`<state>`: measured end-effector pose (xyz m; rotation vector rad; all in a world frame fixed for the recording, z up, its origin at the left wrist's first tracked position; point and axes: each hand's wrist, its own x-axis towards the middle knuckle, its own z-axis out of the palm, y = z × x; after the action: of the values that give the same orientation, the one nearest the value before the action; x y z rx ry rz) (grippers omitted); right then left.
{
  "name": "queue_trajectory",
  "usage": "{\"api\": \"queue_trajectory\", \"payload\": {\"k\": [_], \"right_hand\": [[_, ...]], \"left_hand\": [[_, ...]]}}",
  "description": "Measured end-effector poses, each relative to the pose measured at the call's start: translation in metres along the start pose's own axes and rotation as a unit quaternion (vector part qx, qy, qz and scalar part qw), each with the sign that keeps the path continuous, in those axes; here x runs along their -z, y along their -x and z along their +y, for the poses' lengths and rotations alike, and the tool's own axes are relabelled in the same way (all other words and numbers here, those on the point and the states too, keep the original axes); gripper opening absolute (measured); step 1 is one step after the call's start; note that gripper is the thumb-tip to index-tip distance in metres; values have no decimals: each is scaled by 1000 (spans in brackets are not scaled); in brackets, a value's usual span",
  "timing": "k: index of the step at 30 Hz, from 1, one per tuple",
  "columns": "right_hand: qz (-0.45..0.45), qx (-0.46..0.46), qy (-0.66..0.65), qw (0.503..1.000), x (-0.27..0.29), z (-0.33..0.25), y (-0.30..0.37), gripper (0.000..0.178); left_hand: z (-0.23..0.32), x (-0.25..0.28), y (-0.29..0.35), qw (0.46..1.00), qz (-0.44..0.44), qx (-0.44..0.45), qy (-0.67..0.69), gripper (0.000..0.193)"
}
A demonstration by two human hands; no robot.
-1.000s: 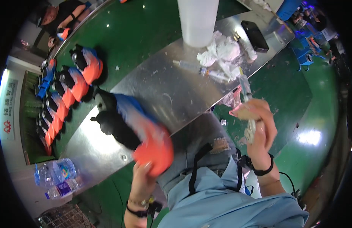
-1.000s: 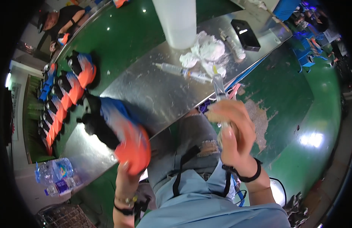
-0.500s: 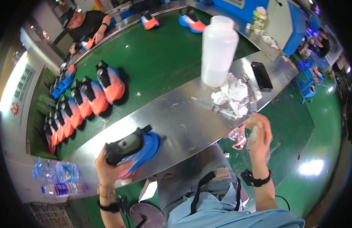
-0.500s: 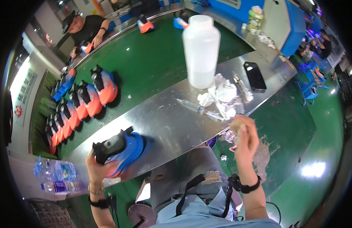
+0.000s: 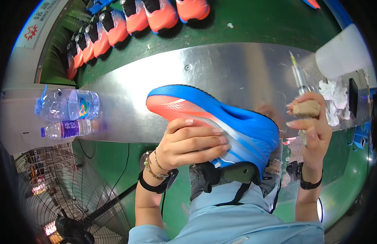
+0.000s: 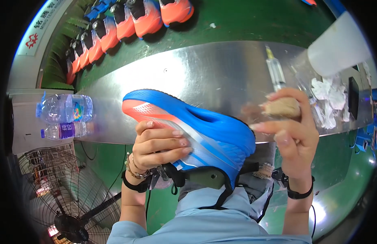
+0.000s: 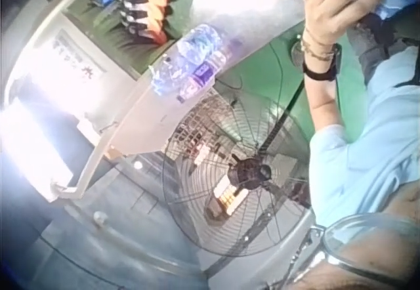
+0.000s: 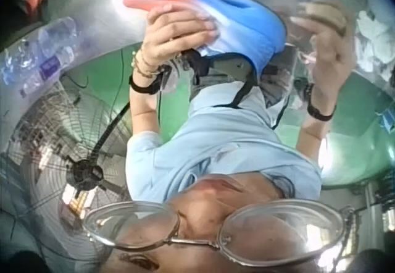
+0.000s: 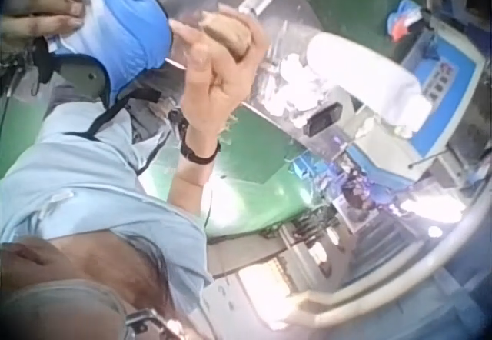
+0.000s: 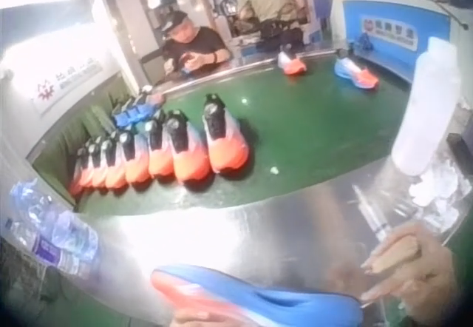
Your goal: Apply glue to the heel area of shoes using a syringe and then placing them on a conveyor belt.
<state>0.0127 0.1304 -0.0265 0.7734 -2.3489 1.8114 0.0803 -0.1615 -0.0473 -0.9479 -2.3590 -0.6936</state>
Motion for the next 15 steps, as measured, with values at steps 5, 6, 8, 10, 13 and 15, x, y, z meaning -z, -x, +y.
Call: {"api": "queue_trajectory", "payload": {"k": [5, 6, 8, 10, 13, 15], "right_hand": [[-115, 11, -7, 993, -36, -2, -56, 35], [-129, 11, -7, 992, -42, -1, -62, 36], [-163, 14, 7, 987, -51, 3, -72, 36], [-191, 10, -6, 982, -61, 7, -79, 34], [-211, 11, 7, 977, -74, 11, -85, 33], [-216, 9, 3, 976, -81, 13, -85, 32]], "left_hand": [[-8, -3, -2, 999, 26, -7, 19, 25], [-8, -3, -2, 999, 28, -12, 13, 24], [-8, -4, -2, 1000, 23, -7, 15, 23], [-7, -4, -1, 1000, 25, -6, 16, 23], [-6, -4, -1, 1000, 23, 0, 21, 23], [-6, -4, -1, 999, 23, 0, 22, 24]]}}
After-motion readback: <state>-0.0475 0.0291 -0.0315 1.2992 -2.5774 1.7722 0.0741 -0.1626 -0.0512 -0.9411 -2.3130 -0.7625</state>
